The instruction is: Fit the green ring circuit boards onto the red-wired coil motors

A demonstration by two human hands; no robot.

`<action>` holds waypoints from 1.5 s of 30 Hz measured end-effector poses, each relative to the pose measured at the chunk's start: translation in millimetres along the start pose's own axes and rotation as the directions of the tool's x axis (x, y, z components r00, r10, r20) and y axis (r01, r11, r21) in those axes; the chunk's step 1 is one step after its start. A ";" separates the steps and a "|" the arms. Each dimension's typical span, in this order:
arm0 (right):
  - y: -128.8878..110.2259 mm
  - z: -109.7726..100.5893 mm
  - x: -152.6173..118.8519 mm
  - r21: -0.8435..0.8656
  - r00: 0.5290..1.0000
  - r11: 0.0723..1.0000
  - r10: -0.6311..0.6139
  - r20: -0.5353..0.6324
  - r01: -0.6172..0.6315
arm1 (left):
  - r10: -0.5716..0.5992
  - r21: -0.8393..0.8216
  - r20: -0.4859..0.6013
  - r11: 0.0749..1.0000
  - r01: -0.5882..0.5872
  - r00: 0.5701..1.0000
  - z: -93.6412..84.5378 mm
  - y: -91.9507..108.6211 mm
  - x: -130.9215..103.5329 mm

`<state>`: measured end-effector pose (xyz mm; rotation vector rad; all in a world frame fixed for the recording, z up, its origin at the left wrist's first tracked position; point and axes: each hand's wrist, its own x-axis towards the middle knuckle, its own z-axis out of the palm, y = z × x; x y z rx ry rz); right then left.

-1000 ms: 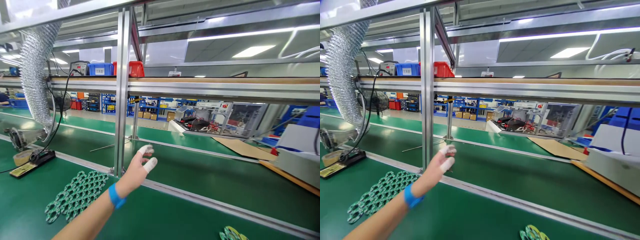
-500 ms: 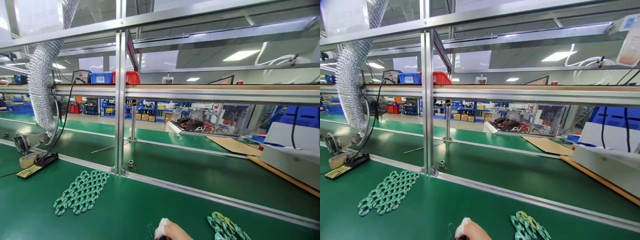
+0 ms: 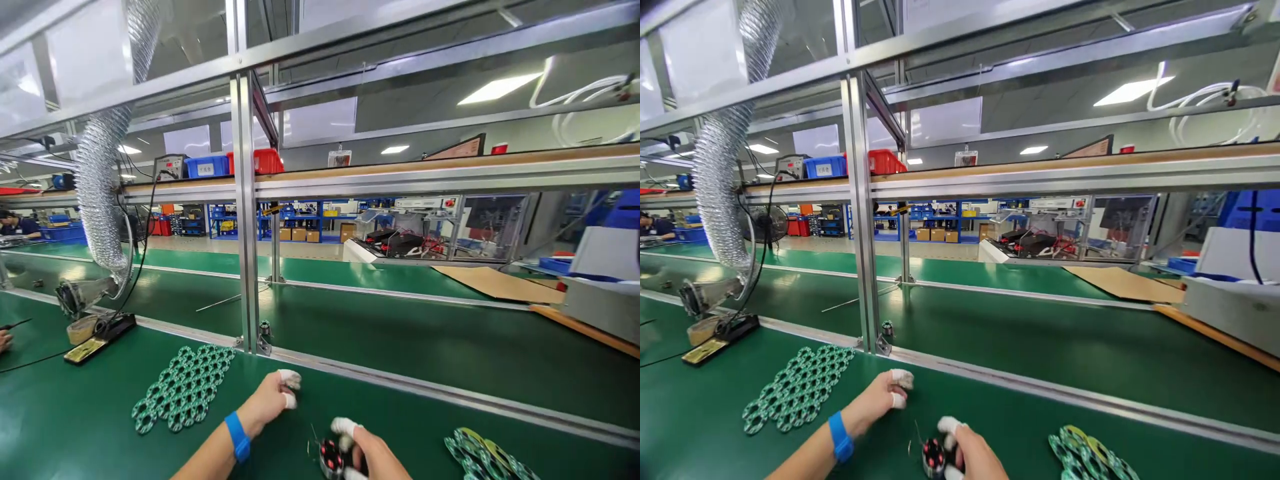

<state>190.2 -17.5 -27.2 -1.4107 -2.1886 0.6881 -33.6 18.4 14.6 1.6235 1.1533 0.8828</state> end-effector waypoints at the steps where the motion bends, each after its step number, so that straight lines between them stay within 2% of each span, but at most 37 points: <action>1: -3.3 -3.8 -1.9 -0.005 1.000 1.000 0.012 0.005 -0.012 | -0.044 -0.017 0.000 0.999 0.044 0.999 5.0 -8.5 4.1; 4: -18.7 -14.2 -8.4 -0.007 0.996 0.999 0.042 0.074 -0.042 | -0.068 -0.023 0.070 0.997 0.069 0.995 12.6 -24.9 6.2; 6: -30.4 -16.8 -11.0 -0.021 0.994 0.998 0.055 0.098 -0.054 | -0.054 -0.024 0.126 0.998 0.058 0.991 12.9 -25.9 1.3; 9: -41.1 -14.1 -11.9 -0.044 0.997 0.998 0.046 0.064 -0.043 | 0.007 0.026 0.253 1.000 -0.014 0.967 11.1 -17.3 -8.3; 12: -40.8 -10.4 -12.5 -0.057 1.000 0.998 0.016 0.027 -0.014 | 0.084 0.054 0.402 0.992 -0.115 0.912 11.0 -7.0 -15.5; 14: -39.3 -9.6 -13.9 -0.088 1.000 0.996 -0.015 -0.007 0.015 | 0.110 0.031 0.444 0.990 -0.138 0.889 13.0 -2.0 -18.7; 19: -46.1 -3.7 -17.2 -0.304 0.966 0.925 -0.255 -0.049 0.229 | 0.157 0.078 0.409 0.975 -0.206 0.899 22.6 4.1 -24.0; 24: -45.7 8.8 -14.9 -0.513 0.852 0.774 -0.503 -0.141 0.372 | 0.228 0.204 0.371 0.926 -0.319 0.900 29.0 2.1 -24.9; 27: -40.4 6.6 -15.8 -0.564 0.808 0.727 -0.565 -0.166 0.392 | 0.234 0.286 0.355 0.894 -0.344 0.905 29.2 0.2 -24.4; 29: -40.5 3.6 -19.0 -0.591 0.795 0.674 -0.600 -0.088 0.444 | 0.237 0.346 0.341 0.868 -0.355 0.910 29.0 0.2 -24.7; 33: -53.5 5.0 -28.1 -0.577 0.740 0.525 -0.634 0.225 0.626 | 0.226 0.471 0.302 0.809 -0.351 0.926 31.6 2.4 -28.1; 35: -61.1 3.7 -29.1 -0.482 0.741 0.581 -0.618 0.263 0.656 | 0.210 0.497 0.272 0.805 -0.324 0.939 33.7 3.1 -30.2; 36: -62.9 -0.4 -27.4 -0.395 0.763 0.658 -0.602 0.234 0.641 | 0.200 0.501 0.257 0.809 -0.308 0.945 34.4 3.0 -31.0; 37: -62.5 -7.8 -24.3 -0.299 0.811 0.755 -0.559 0.172 0.584 | 0.188 0.501 0.243 0.816 -0.289 0.952 34.9 2.4 -31.5; 39: -52.9 -33.5 -15.1 -0.181 0.952 0.936 -0.307 -0.003 0.301 | 0.159 0.491 0.218 0.835 -0.249 0.963 35.1 -0.6 -31.4; 40: -43.5 -51.0 -10.5 -0.189 0.988 0.980 -0.094 -0.124 0.069 | 0.148 0.482 0.210 0.844 -0.234 0.966 34.9 -2.9 -30.9; 41: -31.6 -70.1 -6.8 -0.271 0.967 0.943 0.134 -0.218 -0.192 | 0.142 0.472 0.205 0.852 -0.224 0.969 34.8 -5.4 -30.2; 42: -18.1 -89.4 -4.6 -0.313 0.935 0.897 0.232 -0.269 -0.312 | 0.137 0.463 0.199 0.860 -0.216 0.970 34.7 -8.1 -29.6; 45: 21.3 -134.1 -6.7 -0.394 0.852 0.762 0.403 -0.334 -0.514 | 0.132 0.439 0.199 0.874 -0.209 0.971 34.8 -14.3 -28.4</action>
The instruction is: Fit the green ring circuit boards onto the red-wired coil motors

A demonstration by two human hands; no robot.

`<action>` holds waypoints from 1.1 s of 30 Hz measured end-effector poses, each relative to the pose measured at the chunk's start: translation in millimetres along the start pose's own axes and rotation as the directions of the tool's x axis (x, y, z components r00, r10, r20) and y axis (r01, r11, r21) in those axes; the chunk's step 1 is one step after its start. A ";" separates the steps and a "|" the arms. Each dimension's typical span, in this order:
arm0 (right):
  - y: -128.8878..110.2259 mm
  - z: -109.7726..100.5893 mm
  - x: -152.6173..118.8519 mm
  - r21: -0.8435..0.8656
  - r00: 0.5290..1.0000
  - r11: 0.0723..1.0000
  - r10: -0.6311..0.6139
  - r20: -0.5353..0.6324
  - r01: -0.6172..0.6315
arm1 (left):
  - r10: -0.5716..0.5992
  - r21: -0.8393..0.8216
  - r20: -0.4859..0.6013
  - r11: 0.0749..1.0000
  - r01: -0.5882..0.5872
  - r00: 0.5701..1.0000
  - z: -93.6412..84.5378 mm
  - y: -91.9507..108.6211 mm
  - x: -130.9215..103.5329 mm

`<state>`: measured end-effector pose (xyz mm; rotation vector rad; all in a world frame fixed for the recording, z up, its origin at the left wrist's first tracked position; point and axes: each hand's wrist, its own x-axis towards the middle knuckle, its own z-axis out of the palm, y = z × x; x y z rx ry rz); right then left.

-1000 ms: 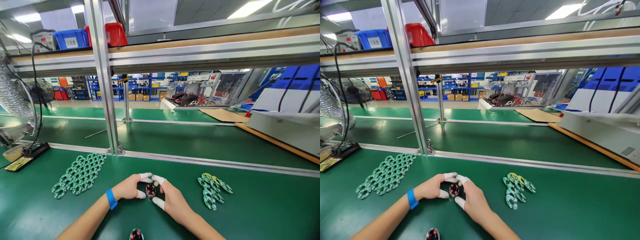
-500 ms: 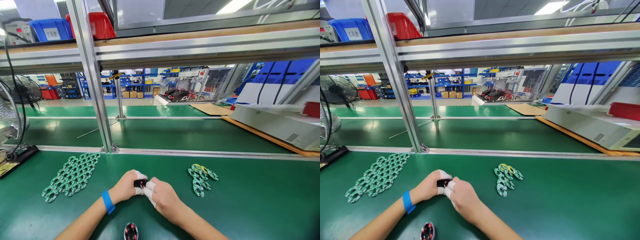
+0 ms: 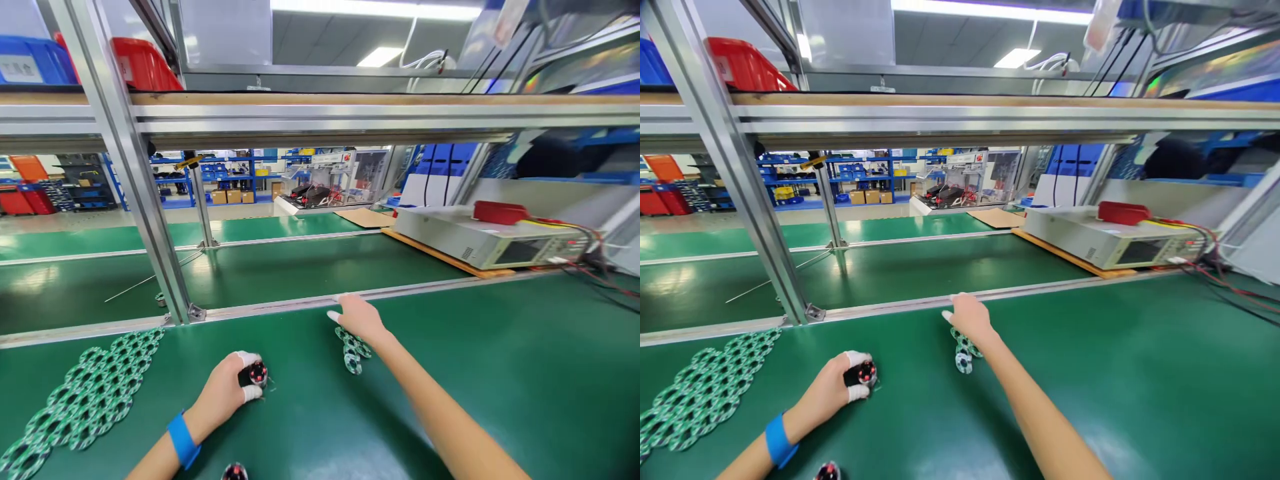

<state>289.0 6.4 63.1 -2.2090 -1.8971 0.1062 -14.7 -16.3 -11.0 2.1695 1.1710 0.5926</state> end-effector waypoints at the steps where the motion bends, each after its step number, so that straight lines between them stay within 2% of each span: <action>1: 11.5 -1.8 4.5 -0.044 0.999 0.998 0.041 0.021 -0.040 | 0.001 -0.009 0.006 1.000 -0.001 1.000 0.4 -0.8 0.0; 4: 23.4 3.1 5.9 -0.116 0.990 0.992 0.072 0.119 -0.059 | 0.004 -0.041 0.037 0.999 -0.002 0.999 -0.9 -0.4 -0.2; 8: 1.2 16.7 -1.5 -0.020 0.971 0.994 -0.100 0.217 0.107 | -0.002 -0.083 0.081 0.997 0.009 0.997 -5.4 1.1 0.1; 11: -17.9 23.3 -3.4 0.125 0.946 0.964 -0.255 0.202 0.234 | 0.007 -0.107 0.090 0.994 0.003 0.996 -7.0 0.3 0.6; 14: -25.4 29.2 -2.1 0.238 0.936 0.929 -0.323 0.141 0.285 | 0.018 -0.120 0.098 0.993 -0.006 0.995 -7.3 -0.4 1.2; 17: -23.7 36.1 -0.4 0.306 0.935 0.905 -0.340 0.103 0.296 | 0.008 -0.125 0.110 0.992 0.005 0.994 -7.8 0.7 1.5; 20: -20.5 40.0 -0.2 0.305 0.941 0.905 -0.331 0.066 0.297 | 0.002 -0.126 0.107 0.992 0.012 0.994 -9.7 3.8 1.3; 28: -35.8 46.7 -14.1 0.128 0.975 0.967 -0.221 0.000 0.219 | 0.009 -0.160 0.129 0.987 0.012 0.992 -14.5 12.3 1.2; 33: -46.7 58.4 -17.6 0.091 0.971 0.966 -0.241 -0.004 0.240 | -0.021 -0.167 0.191 0.985 0.054 0.981 -20.9 9.8 -0.6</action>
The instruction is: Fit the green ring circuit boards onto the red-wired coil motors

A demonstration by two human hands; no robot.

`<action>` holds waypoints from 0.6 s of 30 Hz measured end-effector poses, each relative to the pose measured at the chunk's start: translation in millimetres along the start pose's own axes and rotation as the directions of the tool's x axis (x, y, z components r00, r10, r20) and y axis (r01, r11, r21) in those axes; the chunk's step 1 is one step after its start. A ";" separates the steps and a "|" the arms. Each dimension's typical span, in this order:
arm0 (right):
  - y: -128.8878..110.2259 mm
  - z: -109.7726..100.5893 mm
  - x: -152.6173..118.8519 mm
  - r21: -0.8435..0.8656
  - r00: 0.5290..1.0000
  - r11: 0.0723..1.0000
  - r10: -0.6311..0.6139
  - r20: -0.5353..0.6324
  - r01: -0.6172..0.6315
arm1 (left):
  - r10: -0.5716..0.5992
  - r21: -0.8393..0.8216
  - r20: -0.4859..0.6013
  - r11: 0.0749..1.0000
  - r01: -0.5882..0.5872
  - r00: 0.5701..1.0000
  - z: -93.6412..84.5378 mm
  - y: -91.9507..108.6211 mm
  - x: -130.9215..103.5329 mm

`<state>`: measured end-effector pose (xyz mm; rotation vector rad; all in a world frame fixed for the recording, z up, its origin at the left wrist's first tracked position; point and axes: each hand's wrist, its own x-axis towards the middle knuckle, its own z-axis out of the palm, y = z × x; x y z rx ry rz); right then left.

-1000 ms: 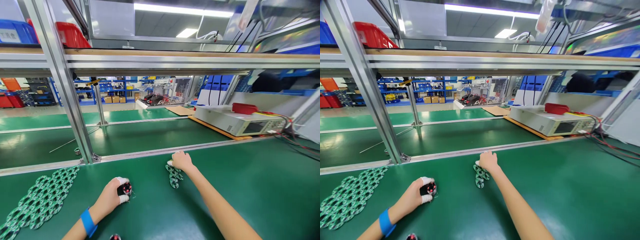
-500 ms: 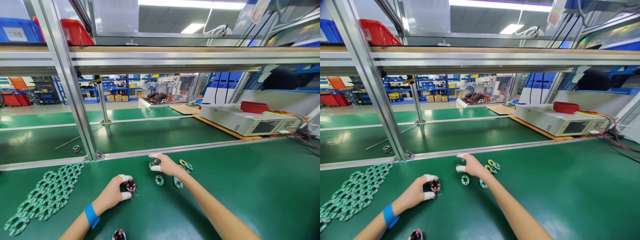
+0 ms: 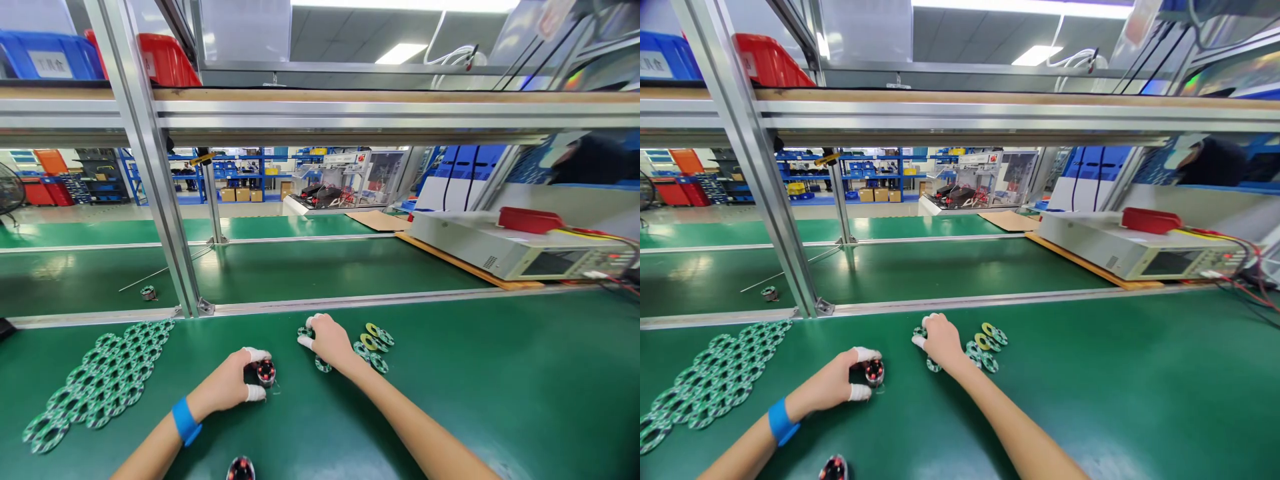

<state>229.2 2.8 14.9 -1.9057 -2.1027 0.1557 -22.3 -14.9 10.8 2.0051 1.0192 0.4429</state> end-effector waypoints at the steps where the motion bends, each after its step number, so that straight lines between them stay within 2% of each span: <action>1: -1.6 -0.3 -0.6 0.014 1.000 1.000 -0.023 0.006 0.023 | -0.002 -0.002 0.001 1.000 0.002 1.000 -2.1 0.5 -0.6; 2: -3.9 -1.6 -1.8 0.033 0.998 0.998 -0.055 0.012 0.055 | -0.001 -0.003 -0.025 1.000 0.001 1.000 -4.0 1.8 -1.0; 4: -10.9 -6.1 -5.9 0.078 0.990 0.988 -0.139 0.029 0.137 | 0.016 0.002 -0.165 1.000 -0.016 0.986 -6.4 7.3 -1.0; 6: -20.9 -10.9 -11.7 0.155 0.964 0.954 -0.264 0.032 0.256 | 0.041 0.017 -0.338 0.999 -0.037 0.940 -5.9 15.9 -0.3; 7: -26.3 -12.8 -14.9 0.213 0.940 0.919 -0.342 0.015 0.331 | 0.052 0.026 -0.390 0.999 -0.046 0.919 -4.5 20.5 0.2; 9: -36.2 -14.6 -20.8 0.334 0.873 0.814 -0.485 -0.057 0.475 | 0.068 0.046 -0.398 0.997 -0.054 0.915 -0.3 28.2 1.4; 11: -43.5 -13.9 -25.8 0.409 0.820 0.722 -0.555 -0.138 0.558 | 0.071 0.049 -0.350 0.997 -0.057 0.934 4.5 32.3 2.3; 13: -47.9 -11.4 -29.7 0.416 0.832 0.727 -0.529 -0.168 0.546 | 0.066 0.022 -0.341 0.998 -0.063 0.938 8.5 32.8 3.1; 16: -51.4 -7.4 -34.2 0.374 0.897 0.816 -0.402 -0.182 0.441 | 0.064 -0.026 -0.384 0.996 -0.080 0.921 12.0 31.6 3.6; 18: -53.1 -6.4 -36.2 0.332 0.915 0.853 -0.355 -0.194 0.402 | 0.065 -0.044 -0.386 0.995 -0.089 0.920 13.3 31.9 3.8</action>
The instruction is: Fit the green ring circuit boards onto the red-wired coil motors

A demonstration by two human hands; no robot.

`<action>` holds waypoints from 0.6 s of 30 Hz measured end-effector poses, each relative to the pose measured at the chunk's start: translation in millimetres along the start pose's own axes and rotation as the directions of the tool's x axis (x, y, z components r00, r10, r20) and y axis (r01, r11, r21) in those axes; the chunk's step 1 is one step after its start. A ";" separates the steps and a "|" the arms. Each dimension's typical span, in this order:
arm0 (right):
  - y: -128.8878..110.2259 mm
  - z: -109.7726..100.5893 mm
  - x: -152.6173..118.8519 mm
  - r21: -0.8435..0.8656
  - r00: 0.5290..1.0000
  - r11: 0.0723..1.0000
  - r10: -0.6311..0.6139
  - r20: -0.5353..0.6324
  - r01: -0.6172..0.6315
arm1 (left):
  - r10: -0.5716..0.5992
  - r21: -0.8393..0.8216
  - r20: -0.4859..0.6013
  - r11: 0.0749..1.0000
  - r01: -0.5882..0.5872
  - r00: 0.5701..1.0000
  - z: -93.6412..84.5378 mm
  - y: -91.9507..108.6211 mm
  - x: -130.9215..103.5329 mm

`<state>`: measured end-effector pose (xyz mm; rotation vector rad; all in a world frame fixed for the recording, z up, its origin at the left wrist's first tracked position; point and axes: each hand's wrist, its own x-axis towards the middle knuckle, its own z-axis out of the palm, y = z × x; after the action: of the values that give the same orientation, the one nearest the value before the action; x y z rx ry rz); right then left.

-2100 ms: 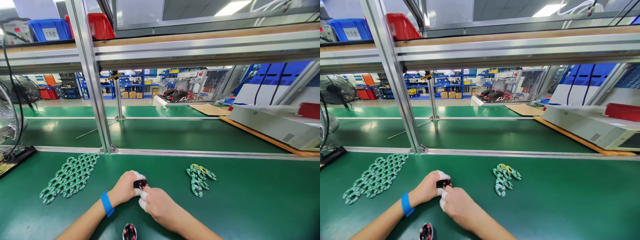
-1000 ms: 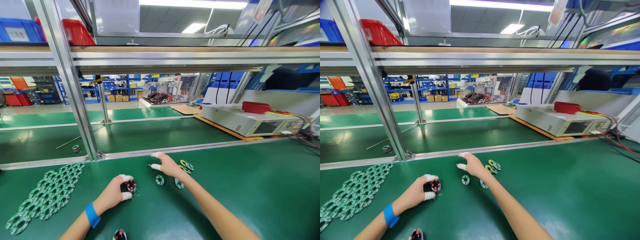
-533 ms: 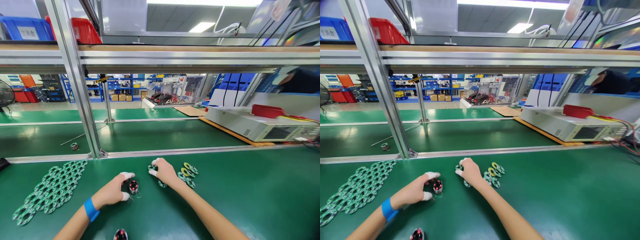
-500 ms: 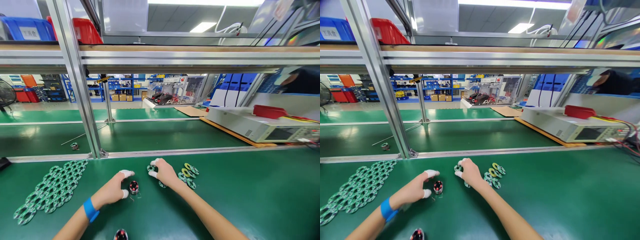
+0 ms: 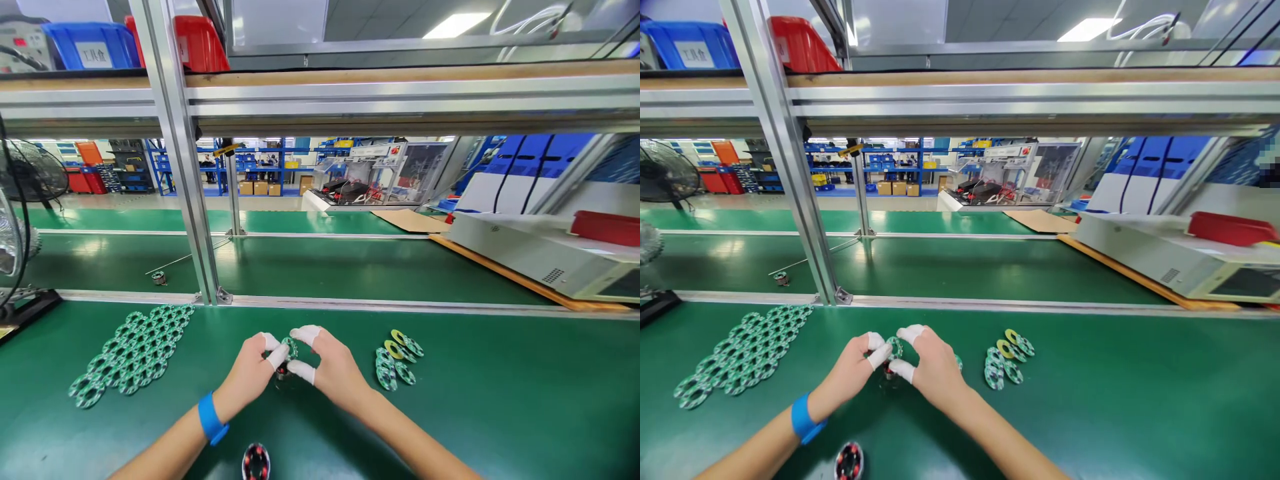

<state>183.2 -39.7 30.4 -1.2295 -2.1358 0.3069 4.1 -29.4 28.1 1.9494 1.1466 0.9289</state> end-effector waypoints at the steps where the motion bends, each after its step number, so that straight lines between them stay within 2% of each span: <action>1: -0.8 0.1 -0.3 -0.021 1.000 1.000 -0.001 -0.007 0.001 | 0.002 -0.008 0.006 1.000 -0.002 1.000 0.5 0.3 -0.1; 5: 2.1 -1.6 1.1 -0.074 1.000 0.997 -0.005 -0.025 0.003 | 0.014 0.006 -0.003 1.000 -0.014 1.000 2.2 -2.0 -0.9; 7: 8.6 -2.4 3.0 -0.078 0.998 0.995 0.057 -0.031 -0.059 | 0.026 0.108 -0.022 0.994 -0.024 0.999 2.6 -7.4 -1.4; 9: 17.3 -2.6 5.4 -0.047 0.987 0.986 0.161 -0.018 -0.161 | 0.017 0.245 0.012 0.969 -0.020 1.000 3.2 -14.6 -1.8; 13: 29.2 -0.6 9.4 0.111 0.955 0.949 0.289 0.069 -0.295 | -0.017 0.427 0.113 0.904 -0.033 0.993 6.4 -25.6 -2.9; 18: 21.8 9.4 10.0 0.264 0.943 0.916 0.248 0.222 -0.303 | 0.006 0.559 0.091 0.827 -0.056 0.996 12.6 -30.4 -4.0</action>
<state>188.7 -18.6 16.7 -1.3649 -1.9692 0.8631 0.6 -24.0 -4.4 2.4511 1.4591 0.5410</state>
